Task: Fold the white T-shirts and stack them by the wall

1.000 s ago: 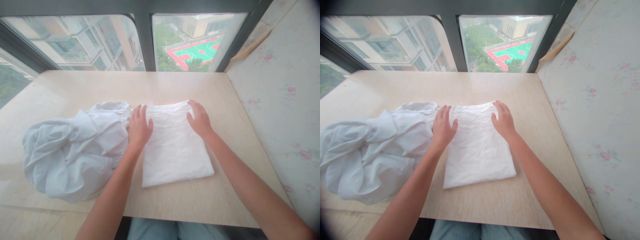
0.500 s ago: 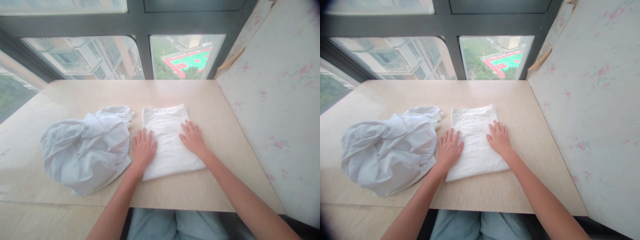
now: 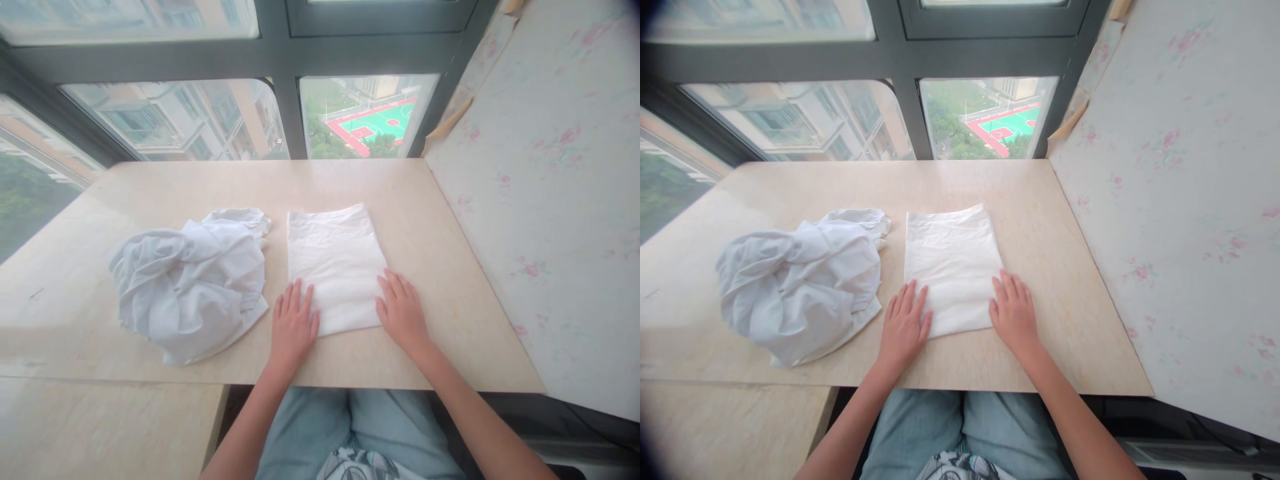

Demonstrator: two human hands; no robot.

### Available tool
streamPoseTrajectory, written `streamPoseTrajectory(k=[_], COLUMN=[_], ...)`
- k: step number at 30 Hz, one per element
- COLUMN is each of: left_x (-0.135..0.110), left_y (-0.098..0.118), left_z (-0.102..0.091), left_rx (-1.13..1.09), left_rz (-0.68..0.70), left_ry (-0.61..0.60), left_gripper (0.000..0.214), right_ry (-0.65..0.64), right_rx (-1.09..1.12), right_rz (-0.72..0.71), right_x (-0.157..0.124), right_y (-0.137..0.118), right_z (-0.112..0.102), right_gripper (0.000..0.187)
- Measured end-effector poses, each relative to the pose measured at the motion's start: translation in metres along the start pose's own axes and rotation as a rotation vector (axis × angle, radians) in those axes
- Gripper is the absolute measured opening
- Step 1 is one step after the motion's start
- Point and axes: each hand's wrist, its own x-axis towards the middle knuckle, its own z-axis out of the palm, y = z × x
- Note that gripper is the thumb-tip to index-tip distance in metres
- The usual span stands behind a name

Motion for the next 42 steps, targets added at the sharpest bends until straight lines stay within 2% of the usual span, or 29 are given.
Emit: streamPoseTrajectory(k=[3, 5, 7, 9, 11, 14, 16, 18, 20, 22, 26, 29, 36, 39, 42], left_x=[-0.014, -0.021, -0.025, -0.025, -0.022, -0.014, -0.007, -0.001, 0.007, 0.017, 0.041, 0.057, 0.088, 0.119, 0.168], left_y=[-0.005, -0.004, -0.004, -0.006, -0.010, -0.014, -0.013, -0.011, -0.009, -0.010, -0.018, -0.023, -0.019, -0.009, 0.013], left_z=[-0.011, -0.021, -0.031, -0.040, -0.046, -0.051, -0.052, -0.052, -0.050, -0.046, -0.035, -0.029, -0.012, -0.001, 0.014], left_rx=[-0.227, -0.517, -0.873, -1.169, -1.319, -1.356, -1.332, -1.273, -1.170, -1.059, -0.825, -0.652, -0.472, -0.418, -0.405], left_rz=[-0.169, -0.342, -0.550, -0.730, -0.840, -0.897, -0.898, -0.862, -0.785, -0.701, -0.543, -0.441, -0.415, -0.390, -0.319], left_ry=[0.100, 0.132, 0.083, 0.016, -0.004, -0.018, -0.076, -0.172, -0.294, -0.363, -0.264, -0.202, -0.093, -0.070, -0.073], left_gripper=[0.059, 0.068, 0.075, 0.074, 0.069, 0.070, 0.075, 0.071, 0.059, 0.051, 0.044, 0.041, 0.039, 0.032, 0.027], right_ry=[0.055, 0.038, -0.015, -0.049, -0.070, -0.191, -0.313, -0.393, -0.423, -0.433, -0.433, -0.391, -0.273, -0.189, -0.039], right_rx=[0.253, 0.605, 1.016, 1.306, 1.392, 1.260, 1.133, 1.042, 0.974, 0.937, 0.947, 0.921, 0.824, 0.812, 0.839], right_rz=[0.257, 0.482, 0.693, 0.837, 0.931, 0.989, 0.931, 0.805, 0.699, 0.675, 0.703, 0.670, 0.605, 0.612, 0.640], right_x=[-0.012, -0.020, -0.027, -0.030, -0.027, -0.013, 0.001, 0.013, 0.024, 0.032, 0.045, 0.055, 0.085, 0.102, 0.122], right_y=[0.007, 0.001, -0.007, -0.013, -0.014, -0.007, -0.003, -0.001, 0.001, 0.003, 0.011, 0.017, 0.028, 0.043, 0.074], right_z=[-0.015, -0.027, -0.040, -0.050, -0.055, -0.056, -0.054, -0.050, -0.046, -0.042, -0.036, -0.029, -0.010, -0.008, -0.011], right_gripper=[0.052, 0.056, 0.059, 0.061, 0.065, 0.065, 0.057, 0.048, 0.042, 0.038, 0.037, 0.039, 0.035, 0.031, 0.029])
